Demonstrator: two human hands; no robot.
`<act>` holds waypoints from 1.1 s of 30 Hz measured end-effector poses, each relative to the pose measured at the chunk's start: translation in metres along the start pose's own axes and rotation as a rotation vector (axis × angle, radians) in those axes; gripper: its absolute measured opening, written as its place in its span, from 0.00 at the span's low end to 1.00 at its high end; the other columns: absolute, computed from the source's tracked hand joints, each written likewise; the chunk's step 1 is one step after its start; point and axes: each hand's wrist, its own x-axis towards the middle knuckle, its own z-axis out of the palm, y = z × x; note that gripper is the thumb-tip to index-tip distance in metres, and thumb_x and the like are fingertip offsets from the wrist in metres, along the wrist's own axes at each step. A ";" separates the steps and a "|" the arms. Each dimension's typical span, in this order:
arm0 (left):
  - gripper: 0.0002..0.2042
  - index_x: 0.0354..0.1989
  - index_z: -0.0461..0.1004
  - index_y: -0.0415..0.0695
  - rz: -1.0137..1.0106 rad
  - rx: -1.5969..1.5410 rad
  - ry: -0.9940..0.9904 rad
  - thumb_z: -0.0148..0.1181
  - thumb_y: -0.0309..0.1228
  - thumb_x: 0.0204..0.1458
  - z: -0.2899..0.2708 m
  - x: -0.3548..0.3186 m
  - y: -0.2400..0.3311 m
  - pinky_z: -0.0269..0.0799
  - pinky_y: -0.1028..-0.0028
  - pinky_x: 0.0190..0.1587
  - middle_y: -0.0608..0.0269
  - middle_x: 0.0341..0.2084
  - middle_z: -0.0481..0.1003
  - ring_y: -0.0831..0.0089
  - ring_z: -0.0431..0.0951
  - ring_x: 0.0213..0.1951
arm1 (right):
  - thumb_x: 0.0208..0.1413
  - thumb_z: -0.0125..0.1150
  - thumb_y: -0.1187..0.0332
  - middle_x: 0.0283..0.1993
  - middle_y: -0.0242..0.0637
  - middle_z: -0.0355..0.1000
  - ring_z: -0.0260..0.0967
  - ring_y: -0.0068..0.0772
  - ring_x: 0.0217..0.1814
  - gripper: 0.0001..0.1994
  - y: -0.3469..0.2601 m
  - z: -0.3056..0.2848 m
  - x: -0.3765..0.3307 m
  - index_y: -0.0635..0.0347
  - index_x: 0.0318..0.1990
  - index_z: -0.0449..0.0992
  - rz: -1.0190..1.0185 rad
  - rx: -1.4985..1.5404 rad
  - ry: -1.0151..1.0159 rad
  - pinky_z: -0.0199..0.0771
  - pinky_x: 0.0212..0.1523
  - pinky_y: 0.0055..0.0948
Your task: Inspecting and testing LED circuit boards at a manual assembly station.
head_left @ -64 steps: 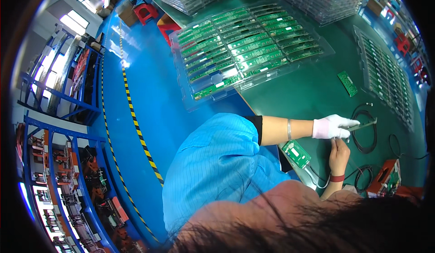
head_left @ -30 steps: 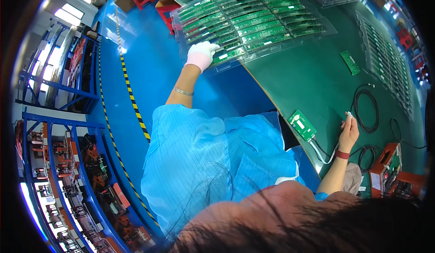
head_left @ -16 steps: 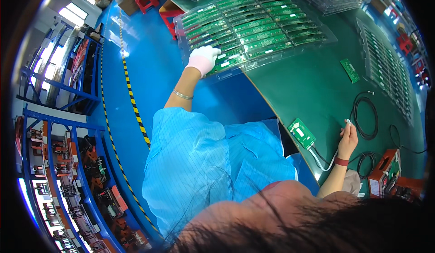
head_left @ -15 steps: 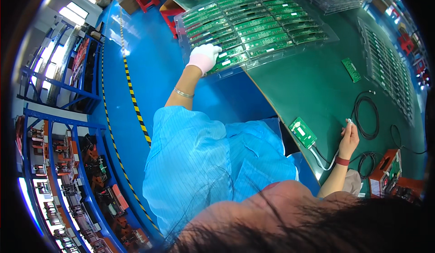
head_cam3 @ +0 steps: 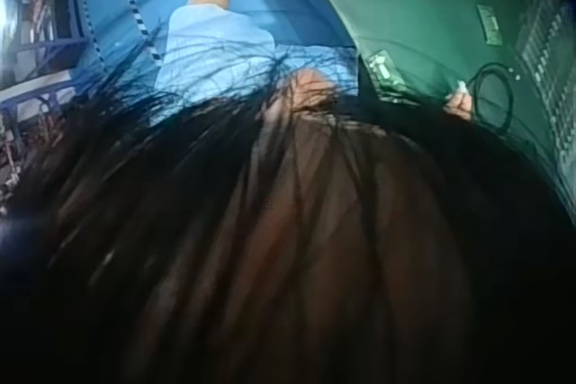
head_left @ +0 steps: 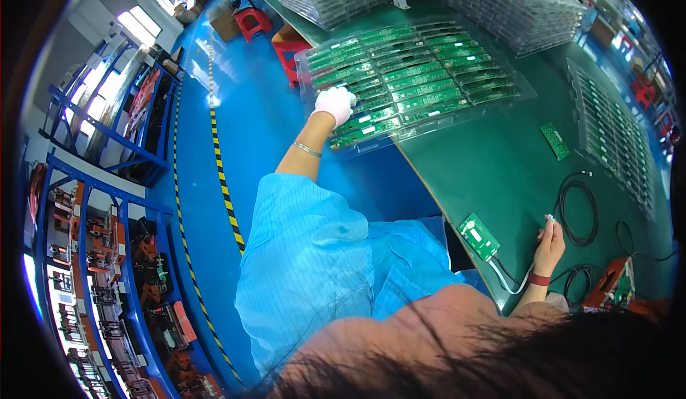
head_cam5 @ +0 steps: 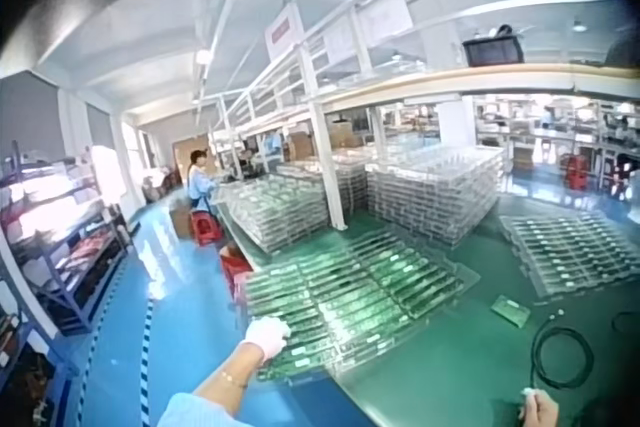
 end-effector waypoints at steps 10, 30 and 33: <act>0.12 0.36 0.82 0.47 0.161 -0.065 -0.283 0.61 0.37 0.44 -0.006 0.047 0.008 0.73 0.64 0.42 0.59 0.30 0.80 0.56 0.78 0.34 | 0.64 0.51 0.68 0.25 0.27 0.69 0.59 0.16 0.23 0.11 -0.003 -0.001 0.005 0.62 0.45 0.79 0.008 -0.072 0.036 0.59 0.25 0.16; 0.26 0.62 0.63 0.42 0.308 -1.310 0.031 0.52 0.24 0.51 -0.065 0.016 0.168 0.70 0.76 0.34 0.58 0.29 0.75 0.72 0.74 0.26 | 0.62 0.53 0.69 0.22 0.27 0.67 0.60 0.18 0.23 0.11 -0.021 0.008 0.006 0.63 0.44 0.79 -0.036 -0.035 0.039 0.59 0.25 0.17; 0.27 0.65 0.60 0.40 0.550 -1.412 -0.175 0.51 0.25 0.53 -0.062 0.026 0.257 0.68 0.78 0.29 0.57 0.31 0.74 0.76 0.69 0.22 | 0.60 0.54 0.69 0.21 0.27 0.67 0.60 0.19 0.22 0.11 -0.025 0.002 0.004 0.62 0.43 0.80 -0.051 -0.040 0.047 0.59 0.25 0.19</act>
